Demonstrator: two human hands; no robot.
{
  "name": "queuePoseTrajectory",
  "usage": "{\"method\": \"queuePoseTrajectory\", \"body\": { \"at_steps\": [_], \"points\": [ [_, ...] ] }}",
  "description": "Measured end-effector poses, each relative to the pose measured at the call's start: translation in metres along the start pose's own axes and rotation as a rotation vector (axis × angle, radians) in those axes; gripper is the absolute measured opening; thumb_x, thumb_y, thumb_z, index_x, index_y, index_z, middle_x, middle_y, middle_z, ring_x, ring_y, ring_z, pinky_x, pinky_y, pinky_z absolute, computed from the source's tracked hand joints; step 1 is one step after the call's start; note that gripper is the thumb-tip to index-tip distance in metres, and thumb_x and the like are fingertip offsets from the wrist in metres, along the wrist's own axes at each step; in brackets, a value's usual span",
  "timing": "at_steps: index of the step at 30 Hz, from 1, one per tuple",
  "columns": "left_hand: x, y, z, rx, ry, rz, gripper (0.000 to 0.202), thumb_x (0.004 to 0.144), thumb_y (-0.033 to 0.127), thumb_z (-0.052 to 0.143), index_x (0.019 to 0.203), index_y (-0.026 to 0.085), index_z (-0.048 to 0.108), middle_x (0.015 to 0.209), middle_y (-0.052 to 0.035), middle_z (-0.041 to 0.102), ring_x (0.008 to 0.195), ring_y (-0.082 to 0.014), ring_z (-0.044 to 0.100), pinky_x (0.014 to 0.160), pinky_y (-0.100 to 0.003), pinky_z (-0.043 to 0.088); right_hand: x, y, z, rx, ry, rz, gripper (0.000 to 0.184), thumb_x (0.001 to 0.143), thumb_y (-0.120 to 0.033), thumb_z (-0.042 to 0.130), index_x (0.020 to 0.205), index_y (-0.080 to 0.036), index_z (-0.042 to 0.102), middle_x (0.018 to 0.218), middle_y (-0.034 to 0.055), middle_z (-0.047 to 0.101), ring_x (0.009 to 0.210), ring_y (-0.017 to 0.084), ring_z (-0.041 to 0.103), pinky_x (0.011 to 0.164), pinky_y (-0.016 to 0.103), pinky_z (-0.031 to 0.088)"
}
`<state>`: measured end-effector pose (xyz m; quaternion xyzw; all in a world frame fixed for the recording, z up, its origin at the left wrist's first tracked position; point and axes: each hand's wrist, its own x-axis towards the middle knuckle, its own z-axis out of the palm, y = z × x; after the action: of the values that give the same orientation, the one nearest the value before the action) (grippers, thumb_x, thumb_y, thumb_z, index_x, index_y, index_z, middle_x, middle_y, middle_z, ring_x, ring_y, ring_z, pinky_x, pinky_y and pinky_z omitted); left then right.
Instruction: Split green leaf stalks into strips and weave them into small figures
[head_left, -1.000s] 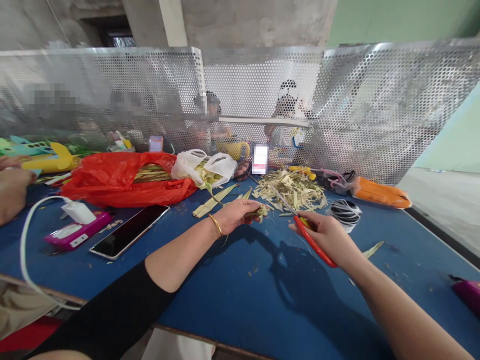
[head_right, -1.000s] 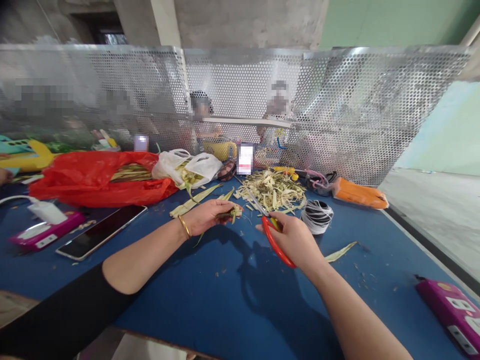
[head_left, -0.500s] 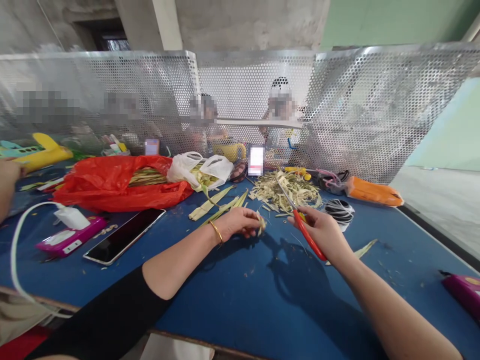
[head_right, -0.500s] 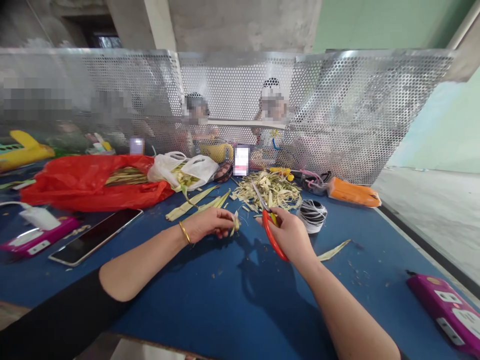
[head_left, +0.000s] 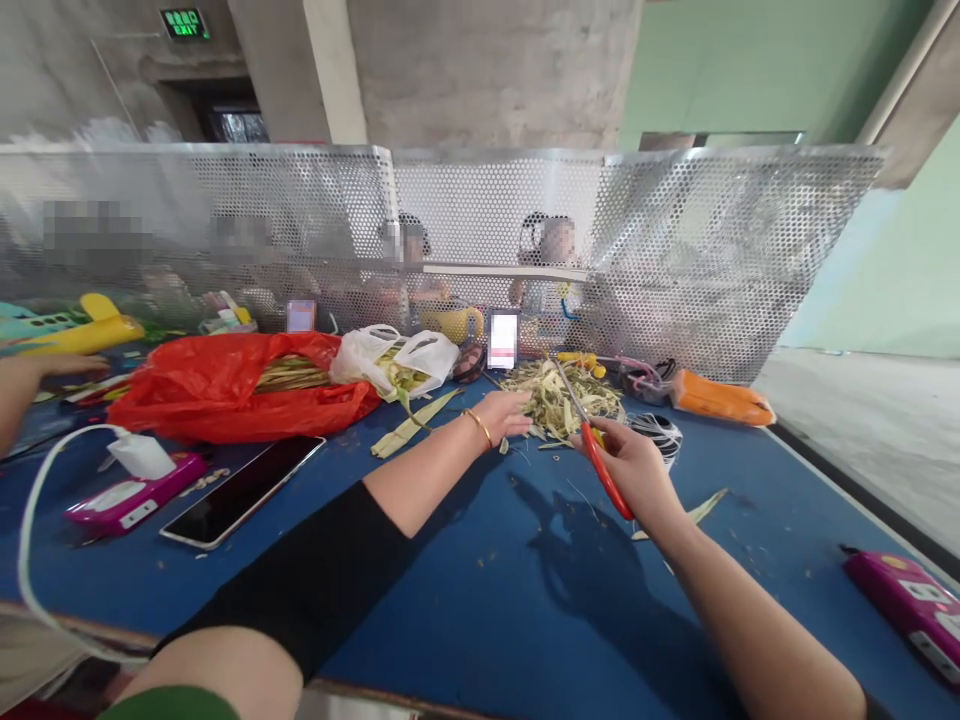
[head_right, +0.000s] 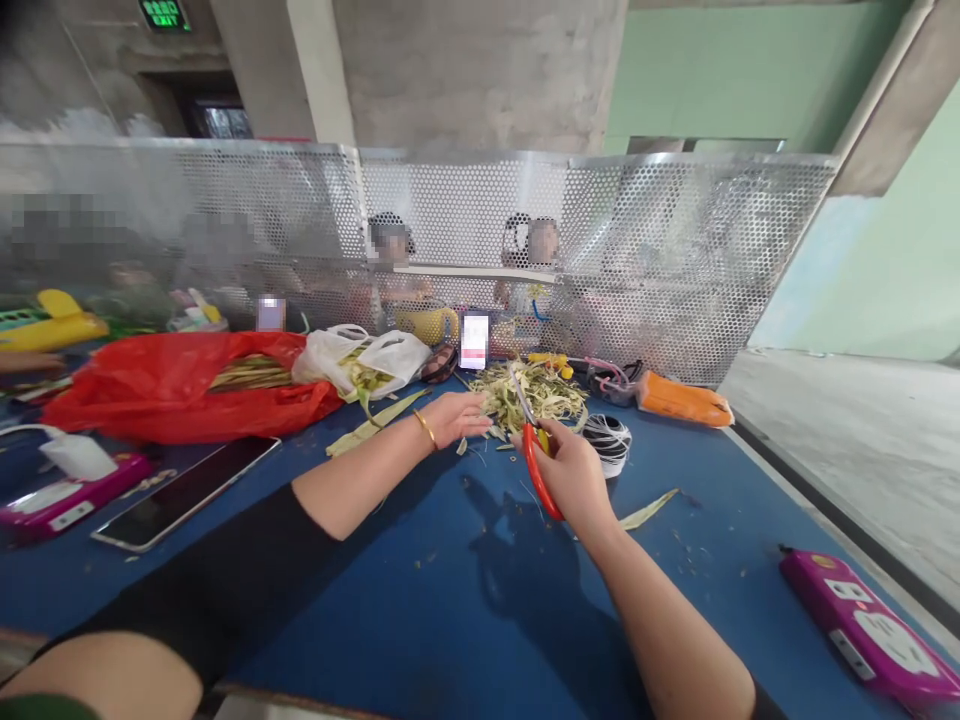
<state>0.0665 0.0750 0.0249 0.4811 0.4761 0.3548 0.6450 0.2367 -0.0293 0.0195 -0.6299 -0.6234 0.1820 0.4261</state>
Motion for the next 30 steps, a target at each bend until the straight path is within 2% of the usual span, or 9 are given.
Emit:
{"method": "queuePoseTrajectory", "body": {
  "at_steps": [4, 7, 9, 12, 15, 20, 30],
  "points": [
    [-0.043, -0.019, -0.011, 0.022, 0.014, 0.005, 0.042, 0.074, 0.026, 0.073, 0.111, 0.013, 0.057, 0.116, -0.0161, 0.064, 0.077, -0.0184, 0.069, 0.056, -0.023, 0.054, -0.002, -0.003, 0.001, -0.037, -0.017, -0.023, 0.049, 0.073, -0.056, 0.06, 0.101, -0.016, 0.07, 0.059, -0.0003, 0.057, 0.055, 0.015, 0.047, 0.05, 0.024, 0.033],
    [-0.079, -0.031, -0.032, 0.075, 0.017, 0.06, 0.039, 0.075, 0.026, 0.071, 0.11, 0.014, 0.058, 0.113, -0.0147, 0.065, 0.075, -0.0177, 0.069, 0.057, -0.023, 0.053, -0.004, -0.005, 0.002, -0.109, -0.027, -0.033, 0.049, 0.074, -0.057, 0.059, 0.101, -0.017, 0.07, 0.06, 0.0001, 0.059, 0.055, 0.016, 0.05, 0.052, 0.025, 0.034],
    [-0.093, -0.037, -0.048, 0.073, 0.096, 0.114, 0.036, 0.075, 0.024, 0.07, 0.108, 0.014, 0.06, 0.108, -0.0135, 0.067, 0.071, -0.0162, 0.069, 0.056, -0.023, 0.052, -0.004, -0.006, 0.003, -0.179, -0.022, -0.027, 0.051, 0.073, -0.058, 0.058, 0.103, -0.018, 0.07, 0.06, 0.0005, 0.06, 0.056, 0.017, 0.051, 0.052, 0.026, 0.035],
    [-0.096, -0.041, -0.066, -0.006, 0.289, 0.178, 0.024, 0.075, 0.018, 0.068, 0.097, 0.012, 0.063, 0.092, -0.01, 0.07, 0.063, -0.0118, 0.065, 0.052, -0.02, 0.048, -0.002, -0.005, 0.002, -0.239, 0.007, -0.034, 0.055, 0.074, -0.06, 0.056, 0.107, -0.018, 0.07, 0.062, 0.0014, 0.063, 0.057, 0.018, 0.054, 0.053, 0.026, 0.035],
    [-0.092, -0.041, -0.076, -0.057, 0.371, 0.213, 0.015, 0.077, 0.017, 0.065, 0.092, 0.012, 0.063, 0.085, -0.0069, 0.069, 0.059, -0.0085, 0.062, 0.052, -0.018, 0.046, -0.001, -0.006, 0.0, -0.254, 0.042, -0.048, 0.057, 0.074, -0.062, 0.055, 0.108, -0.019, 0.07, 0.062, 0.0009, 0.063, 0.056, 0.017, 0.053, 0.053, 0.026, 0.035],
    [-0.09, -0.035, -0.075, -0.087, 0.344, 0.217, 0.017, 0.074, 0.021, 0.068, 0.088, 0.013, 0.064, 0.08, -0.0053, 0.068, 0.057, -0.0085, 0.061, 0.051, -0.019, 0.045, 0.0, -0.008, -0.005, -0.265, 0.058, -0.023, 0.057, 0.074, -0.064, 0.055, 0.107, -0.019, 0.07, 0.059, -0.0007, 0.06, 0.055, 0.017, 0.052, 0.053, 0.026, 0.036],
    [-0.094, -0.028, -0.072, -0.09, 0.284, 0.221, 0.018, 0.074, 0.02, 0.068, 0.09, 0.012, 0.065, 0.079, -0.0059, 0.068, 0.058, -0.0092, 0.061, 0.052, -0.019, 0.045, 0.0, -0.006, -0.002, -0.322, 0.036, -0.007, 0.058, 0.074, -0.061, 0.056, 0.111, -0.018, 0.069, 0.066, 0.0024, 0.067, 0.061, 0.02, 0.058, 0.055, 0.027, 0.037]
  ]
}}
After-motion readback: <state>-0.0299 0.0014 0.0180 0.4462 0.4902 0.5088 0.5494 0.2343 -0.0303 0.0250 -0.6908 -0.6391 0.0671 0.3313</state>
